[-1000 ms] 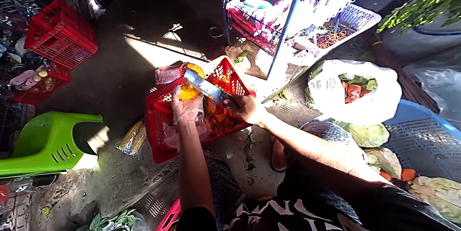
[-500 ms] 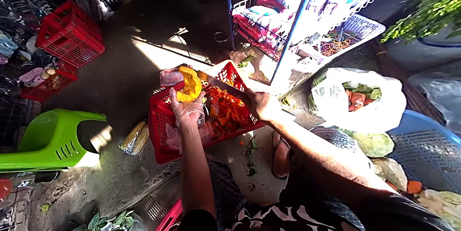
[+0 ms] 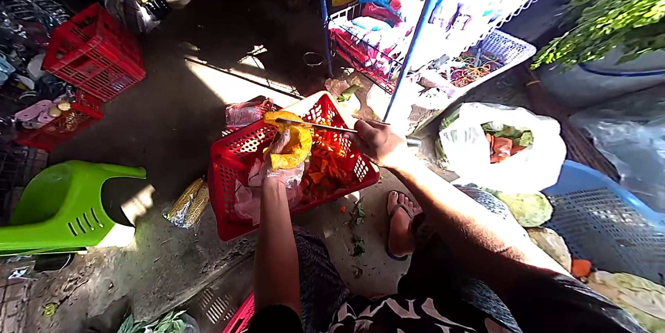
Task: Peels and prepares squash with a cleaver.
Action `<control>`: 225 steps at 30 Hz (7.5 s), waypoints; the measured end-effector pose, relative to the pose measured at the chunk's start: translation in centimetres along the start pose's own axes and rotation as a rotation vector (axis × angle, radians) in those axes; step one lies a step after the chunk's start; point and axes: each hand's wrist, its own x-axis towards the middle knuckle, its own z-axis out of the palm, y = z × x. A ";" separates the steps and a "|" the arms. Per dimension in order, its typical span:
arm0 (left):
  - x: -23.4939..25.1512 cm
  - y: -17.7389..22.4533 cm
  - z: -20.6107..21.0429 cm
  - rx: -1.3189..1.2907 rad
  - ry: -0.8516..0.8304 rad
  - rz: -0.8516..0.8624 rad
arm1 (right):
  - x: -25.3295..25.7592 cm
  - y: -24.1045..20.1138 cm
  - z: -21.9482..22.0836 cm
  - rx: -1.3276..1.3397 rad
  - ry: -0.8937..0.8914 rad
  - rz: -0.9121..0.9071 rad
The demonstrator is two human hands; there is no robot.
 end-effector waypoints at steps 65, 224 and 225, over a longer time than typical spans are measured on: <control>2.3 -2.1 -0.5 0.247 0.474 0.456 | -0.8 -6.1 0.8 0.089 -0.624 0.467; -5.6 7.5 -11.7 1.021 0.498 0.113 | 4.0 -13.1 1.2 -0.370 -1.586 -0.148; -5.4 7.4 -11.4 1.035 0.509 0.104 | 4.2 -12.9 0.1 -0.376 -1.575 -0.176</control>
